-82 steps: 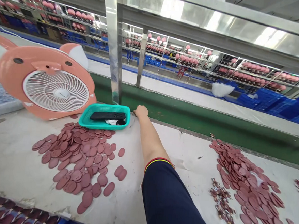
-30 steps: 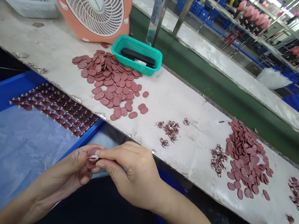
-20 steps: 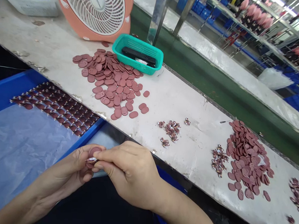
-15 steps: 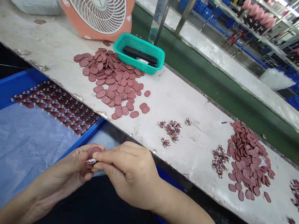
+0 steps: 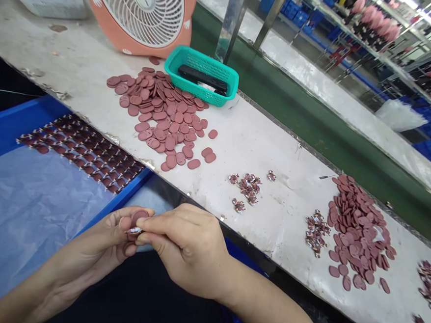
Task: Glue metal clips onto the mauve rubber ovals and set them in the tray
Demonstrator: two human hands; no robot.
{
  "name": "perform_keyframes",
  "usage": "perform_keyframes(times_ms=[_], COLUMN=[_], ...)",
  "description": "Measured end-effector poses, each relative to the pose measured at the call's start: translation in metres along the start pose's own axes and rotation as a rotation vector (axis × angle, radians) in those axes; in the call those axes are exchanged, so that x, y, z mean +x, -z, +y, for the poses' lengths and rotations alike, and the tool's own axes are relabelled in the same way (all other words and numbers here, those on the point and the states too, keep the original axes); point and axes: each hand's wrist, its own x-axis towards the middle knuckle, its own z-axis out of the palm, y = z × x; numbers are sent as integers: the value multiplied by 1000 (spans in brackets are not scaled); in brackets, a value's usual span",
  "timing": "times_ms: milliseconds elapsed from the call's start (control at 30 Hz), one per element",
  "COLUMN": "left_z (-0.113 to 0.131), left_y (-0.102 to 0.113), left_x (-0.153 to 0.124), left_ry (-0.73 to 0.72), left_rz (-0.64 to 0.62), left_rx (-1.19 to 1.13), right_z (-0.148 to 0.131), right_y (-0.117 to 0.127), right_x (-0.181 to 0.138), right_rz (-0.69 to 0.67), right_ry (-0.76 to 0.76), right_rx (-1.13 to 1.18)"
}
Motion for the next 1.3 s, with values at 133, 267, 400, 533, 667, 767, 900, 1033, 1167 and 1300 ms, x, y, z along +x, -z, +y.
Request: perform_keyframes(times_ms=[133,267,400,533,667,767,900,1033,1167,1300], left_z=[2,1,1,1,0,0,0,-1,-1,-2], left_y=[-3,-4,-3,0,2,4,9,14,16,20], left_x=[1,0,0,1,0,-1,-2,-4,-2,3], left_ry=[10,15,27,29,30,34,44,60,99,132], left_rz=[19,47,81,86,102,97,68,9,-16,-58], left_rx=[-18,-27,-38,-40,-39,-35,-29,-39,-136,-209], right_z=[3,6,7,6,7,9,7,3,1,1], right_y=[-2,-4,-4,-5,-6,-7,-7,-5,-4,-5], right_x=[0,-1,-1,0,1,3,5,6,5,7], right_rz=[17,27,13,10,-4,-32,-65,-80,11,16], right_ry=[14,2,7,10,17,25,30,23,4,-75], right_rx=[8,22,31,25,17,10,-4,-11,-12,-22])
